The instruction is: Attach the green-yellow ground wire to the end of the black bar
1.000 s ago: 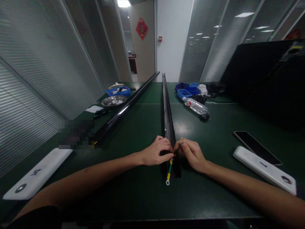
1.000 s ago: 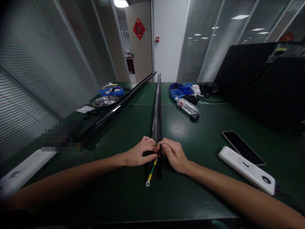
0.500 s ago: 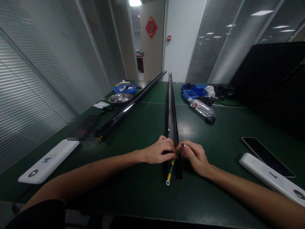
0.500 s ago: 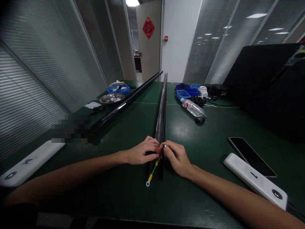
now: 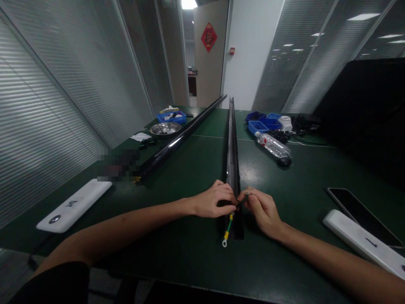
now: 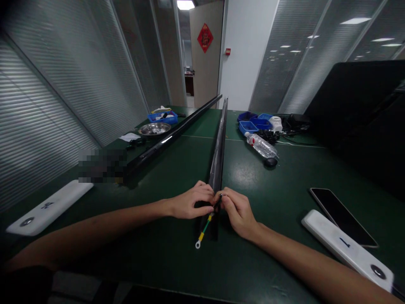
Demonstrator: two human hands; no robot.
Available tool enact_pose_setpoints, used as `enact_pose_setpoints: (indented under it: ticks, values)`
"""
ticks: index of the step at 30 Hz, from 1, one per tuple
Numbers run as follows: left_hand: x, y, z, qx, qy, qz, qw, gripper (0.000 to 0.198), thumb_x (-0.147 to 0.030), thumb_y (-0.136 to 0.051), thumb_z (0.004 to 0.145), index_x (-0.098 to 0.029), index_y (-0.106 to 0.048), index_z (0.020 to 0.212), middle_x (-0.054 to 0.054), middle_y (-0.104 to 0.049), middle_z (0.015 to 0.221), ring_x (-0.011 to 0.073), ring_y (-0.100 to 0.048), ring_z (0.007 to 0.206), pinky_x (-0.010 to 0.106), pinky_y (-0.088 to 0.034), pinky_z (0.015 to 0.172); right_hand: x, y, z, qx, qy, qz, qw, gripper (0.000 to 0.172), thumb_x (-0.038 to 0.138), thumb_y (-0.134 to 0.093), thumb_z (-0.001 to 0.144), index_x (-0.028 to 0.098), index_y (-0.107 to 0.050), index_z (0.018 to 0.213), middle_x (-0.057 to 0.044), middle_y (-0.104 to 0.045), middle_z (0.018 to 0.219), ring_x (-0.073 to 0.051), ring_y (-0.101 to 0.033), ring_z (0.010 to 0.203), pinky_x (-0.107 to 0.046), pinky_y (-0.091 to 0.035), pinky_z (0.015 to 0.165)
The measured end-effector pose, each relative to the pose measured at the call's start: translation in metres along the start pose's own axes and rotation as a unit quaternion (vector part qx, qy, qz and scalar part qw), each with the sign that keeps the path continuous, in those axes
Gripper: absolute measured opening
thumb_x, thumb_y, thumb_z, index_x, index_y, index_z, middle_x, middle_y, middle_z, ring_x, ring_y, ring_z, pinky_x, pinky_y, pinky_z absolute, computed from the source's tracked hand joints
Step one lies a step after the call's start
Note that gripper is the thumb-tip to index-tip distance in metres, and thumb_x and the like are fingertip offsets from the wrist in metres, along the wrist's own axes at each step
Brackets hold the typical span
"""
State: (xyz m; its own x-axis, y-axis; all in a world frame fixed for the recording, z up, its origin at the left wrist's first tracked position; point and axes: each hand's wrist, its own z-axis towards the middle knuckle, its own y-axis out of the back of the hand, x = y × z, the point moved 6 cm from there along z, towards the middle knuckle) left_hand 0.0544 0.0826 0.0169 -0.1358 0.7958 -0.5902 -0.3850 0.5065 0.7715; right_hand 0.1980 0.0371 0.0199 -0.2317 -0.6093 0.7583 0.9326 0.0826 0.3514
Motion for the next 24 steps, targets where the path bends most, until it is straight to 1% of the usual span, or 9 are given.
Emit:
enact_pose_setpoints:
  ticks: [3, 6, 12, 15, 19, 24]
  values:
    - [0.0, 0.0, 0.0, 0.001, -0.003, -0.003, 1.0, 0.016, -0.032, -0.057, 0.099, -0.02, -0.069, 0.1, 0.005, -0.073, 0.106, 0.0229, -0.06, 0.111, 0.038, -0.031, 0.102, -0.001, 0.0, -0.001, 0.006, 0.007, -0.002, 1.0, 0.042, 0.041, -0.039, 0.112, 0.018, -0.07, 0.097, -0.005, -0.062, 0.078, -0.018, -0.056, 0.064, -0.029, -0.044, 0.057]
    - [0.0, 0.0, 0.0, 0.001, -0.003, 0.002, 1.0, 0.016, -0.032, -0.057, 0.1, -0.02, -0.068, 0.099, 0.004, -0.073, 0.105, 0.0227, -0.06, 0.11, 0.038, -0.031, 0.101, -0.001, 0.0, 0.0, 0.004, 0.011, -0.003, 1.0, 0.041, 0.04, -0.038, 0.112, 0.019, -0.069, 0.096, -0.004, -0.059, 0.075, -0.018, -0.057, 0.066, -0.029, -0.045, 0.059]
    - [0.0, 0.0, 0.0, 0.005, -0.001, 0.001, 1.0, 0.019, -0.032, -0.053, 0.103, -0.019, -0.067, 0.098, 0.005, -0.071, 0.101, 0.0222, -0.06, 0.107, 0.038, -0.03, 0.102, 0.005, -0.001, 0.004, 0.005, 0.015, -0.011, 1.0, 0.041, 0.039, -0.039, 0.112, 0.018, -0.07, 0.096, -0.003, -0.062, 0.079, -0.017, -0.057, 0.067, -0.029, -0.048, 0.068]
    - [0.0, 0.0, 0.0, 0.009, -0.002, -0.004, 1.0, 0.021, -0.031, -0.05, 0.104, -0.019, -0.067, 0.099, 0.005, -0.071, 0.101, 0.0223, -0.059, 0.108, 0.039, -0.03, 0.102, 0.006, 0.0, 0.005, 0.002, 0.01, -0.01, 1.0, 0.038, 0.038, -0.041, 0.112, 0.018, -0.07, 0.096, -0.002, -0.062, 0.079, -0.016, -0.058, 0.067, -0.028, -0.048, 0.068]
    - [0.0, 0.0, 0.001, 0.012, -0.008, -0.005, 1.0, 0.019, -0.029, -0.051, 0.103, -0.019, -0.067, 0.099, 0.004, -0.071, 0.102, 0.0225, -0.059, 0.11, 0.039, -0.029, 0.101, 0.008, 0.0, 0.005, -0.002, 0.016, -0.012, 1.0, 0.037, 0.038, -0.043, 0.111, 0.018, -0.068, 0.094, -0.002, -0.064, 0.079, -0.015, -0.059, 0.066, -0.027, -0.049, 0.067]
    - [-0.001, 0.0, 0.0, 0.008, -0.016, 0.002, 1.0, 0.016, -0.028, -0.053, 0.103, -0.018, -0.066, 0.099, 0.004, -0.069, 0.101, 0.0219, -0.059, 0.108, 0.037, -0.03, 0.101, 0.011, -0.001, 0.005, 0.016, 0.036, -0.013, 0.999, 0.038, 0.035, -0.041, 0.112, 0.018, -0.069, 0.095, -0.004, -0.065, 0.081, -0.017, -0.06, 0.07, -0.029, -0.048, 0.069]
